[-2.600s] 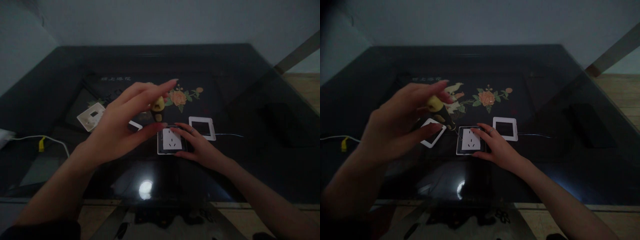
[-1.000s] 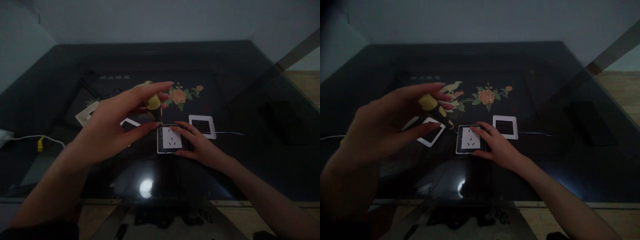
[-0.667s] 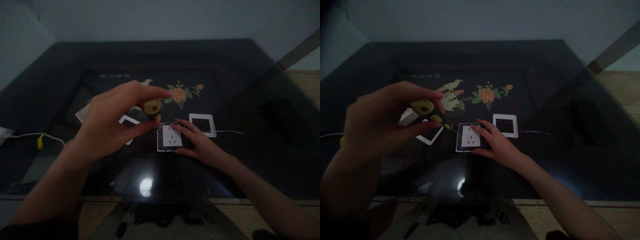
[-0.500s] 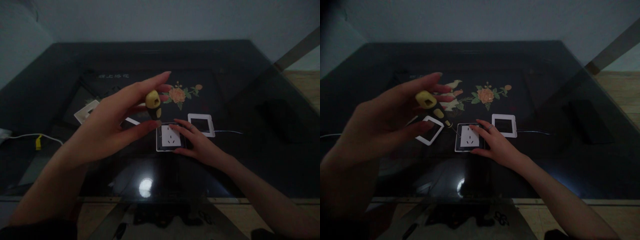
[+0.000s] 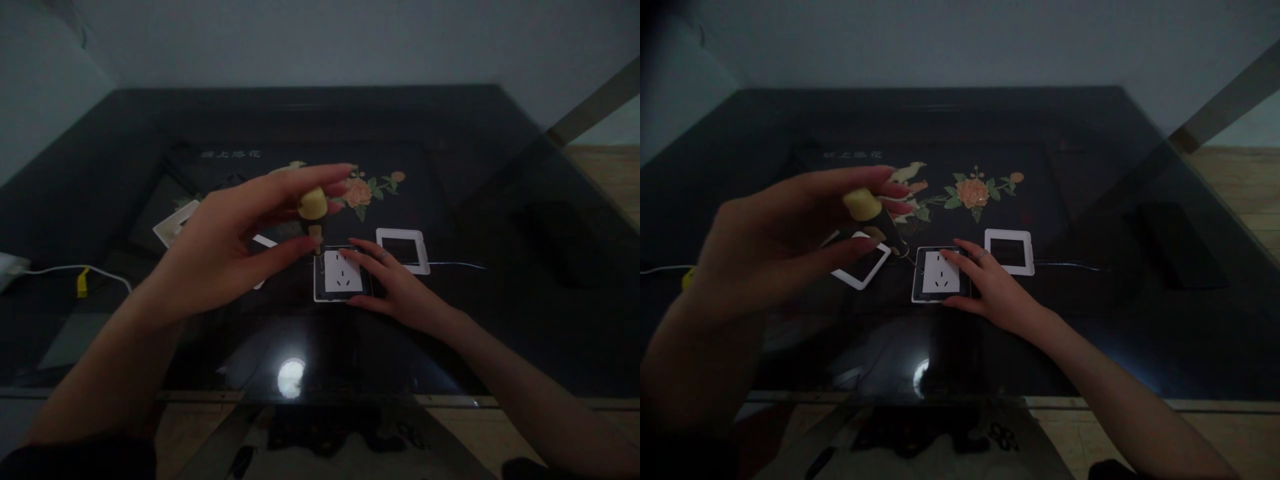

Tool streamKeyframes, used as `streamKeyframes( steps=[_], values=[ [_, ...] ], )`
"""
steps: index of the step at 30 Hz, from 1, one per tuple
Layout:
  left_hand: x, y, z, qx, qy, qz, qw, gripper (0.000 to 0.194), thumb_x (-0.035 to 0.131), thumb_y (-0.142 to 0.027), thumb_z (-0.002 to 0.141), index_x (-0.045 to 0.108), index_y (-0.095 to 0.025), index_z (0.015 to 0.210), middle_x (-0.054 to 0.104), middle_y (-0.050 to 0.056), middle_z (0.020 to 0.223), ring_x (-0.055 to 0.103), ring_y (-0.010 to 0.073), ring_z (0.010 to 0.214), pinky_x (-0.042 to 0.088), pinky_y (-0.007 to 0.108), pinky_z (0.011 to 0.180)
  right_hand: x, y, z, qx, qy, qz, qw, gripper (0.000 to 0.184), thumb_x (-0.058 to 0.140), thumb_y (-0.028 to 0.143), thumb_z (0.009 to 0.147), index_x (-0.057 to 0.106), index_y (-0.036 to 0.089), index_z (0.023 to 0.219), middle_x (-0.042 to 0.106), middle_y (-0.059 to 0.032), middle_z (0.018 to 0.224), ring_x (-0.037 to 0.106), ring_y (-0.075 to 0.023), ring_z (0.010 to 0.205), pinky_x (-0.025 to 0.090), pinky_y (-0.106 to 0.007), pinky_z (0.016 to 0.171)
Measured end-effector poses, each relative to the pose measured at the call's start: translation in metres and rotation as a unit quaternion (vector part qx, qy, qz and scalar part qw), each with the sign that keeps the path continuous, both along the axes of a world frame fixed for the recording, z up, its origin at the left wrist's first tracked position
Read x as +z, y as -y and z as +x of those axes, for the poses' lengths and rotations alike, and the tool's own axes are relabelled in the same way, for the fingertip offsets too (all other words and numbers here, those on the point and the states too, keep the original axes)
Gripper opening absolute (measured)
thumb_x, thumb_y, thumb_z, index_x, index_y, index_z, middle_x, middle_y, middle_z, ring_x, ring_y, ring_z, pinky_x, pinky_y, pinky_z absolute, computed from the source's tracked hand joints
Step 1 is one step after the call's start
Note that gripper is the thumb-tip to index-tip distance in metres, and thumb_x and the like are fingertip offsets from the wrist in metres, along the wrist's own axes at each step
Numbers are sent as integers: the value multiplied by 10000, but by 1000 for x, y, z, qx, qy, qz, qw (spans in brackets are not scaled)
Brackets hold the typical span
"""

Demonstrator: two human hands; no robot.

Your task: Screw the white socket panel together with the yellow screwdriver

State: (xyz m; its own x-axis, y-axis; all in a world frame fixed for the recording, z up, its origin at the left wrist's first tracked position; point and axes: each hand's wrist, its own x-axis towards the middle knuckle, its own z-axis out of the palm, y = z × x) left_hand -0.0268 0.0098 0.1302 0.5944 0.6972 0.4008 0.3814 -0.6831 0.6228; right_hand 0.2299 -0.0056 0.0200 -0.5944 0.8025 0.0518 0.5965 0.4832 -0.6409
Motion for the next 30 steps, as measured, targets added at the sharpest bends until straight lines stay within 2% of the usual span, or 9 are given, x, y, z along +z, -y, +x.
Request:
streamKeyframes(
  steps=[2,4,10,16,18,21,24,26,30],
  values=[
    [1,1,-1,-12,11,-45,999,609,595,-127,908,385,-312,1449,580,4,1396,629,179,1212,558,335,989,-1,0,0,1,-3,3,1000,706,689,351,846,378,243,1470,314,-151,1559,383,-304,1408,379,-521,1130],
    [-1,0,0,-3,17,-32,999,601,611,-120,895,415,-319,1427,606,1,1360,667,175,1152,584,341,948,-1,0,0,2,-4,5,1000,715,698,358,839,381,243,1469,313,-149,1561,375,-300,1414,371,-519,1136],
    [-9,-4,6,74,-17,135,988,427,733,-310,834,600,-237,1233,694,21,1152,693,188,1041,613,335,871,0,-1,0,6,-4,9,1000,768,736,385,803,392,213,1468,325,-169,1553,373,-309,1416,368,-513,1140],
    [0,1,-2,-3,-9,-29,1000,626,561,-187,929,315,-334,1486,537,-2,1434,593,187,1259,565,318,976,-2,-1,0,6,-4,7,1000,764,737,377,805,389,222,1467,327,-158,1555,377,-293,1413,366,-506,1143],
    [-2,0,-2,7,-12,7,1000,568,590,-193,921,398,-317,1442,610,-8,1341,661,166,1156,583,292,942,-2,-1,0,5,-4,7,1000,765,738,377,804,395,202,1465,332,-166,1550,379,-294,1411,365,-499,1145],
    [-6,-3,2,64,-36,128,989,415,685,-307,877,565,-287,1274,697,-27,1109,714,156,967,605,302,882,-3,-1,0,4,-7,9,1000,757,730,384,810,400,194,1463,334,-171,1547,386,-298,1405,373,-498,1138],
    [-7,-3,7,97,-65,191,975,352,662,-384,885,593,-260,1207,685,-20,1043,697,178,942,589,375,906,-2,-1,0,5,-9,9,1000,748,721,385,817,390,229,1470,332,-160,1550,388,-306,1405,379,-517,1128],
    [-5,0,6,84,-67,141,984,486,650,-342,886,502,-253,1341,659,9,1138,672,206,1039,579,404,932,-2,-1,1,6,-8,9,1000,740,716,382,822,389,241,1471,332,-159,1549,385,-310,1407,374,-527,1130],
    [3,4,-1,28,-29,-39,998,730,595,-181,883,262,-335,1515,606,13,1318,601,216,1231,563,372,987,-2,-1,1,7,-7,11,1000,747,709,386,828,367,271,1482,328,-150,1551,380,-316,1409,361,-550,1133]
  ],
)
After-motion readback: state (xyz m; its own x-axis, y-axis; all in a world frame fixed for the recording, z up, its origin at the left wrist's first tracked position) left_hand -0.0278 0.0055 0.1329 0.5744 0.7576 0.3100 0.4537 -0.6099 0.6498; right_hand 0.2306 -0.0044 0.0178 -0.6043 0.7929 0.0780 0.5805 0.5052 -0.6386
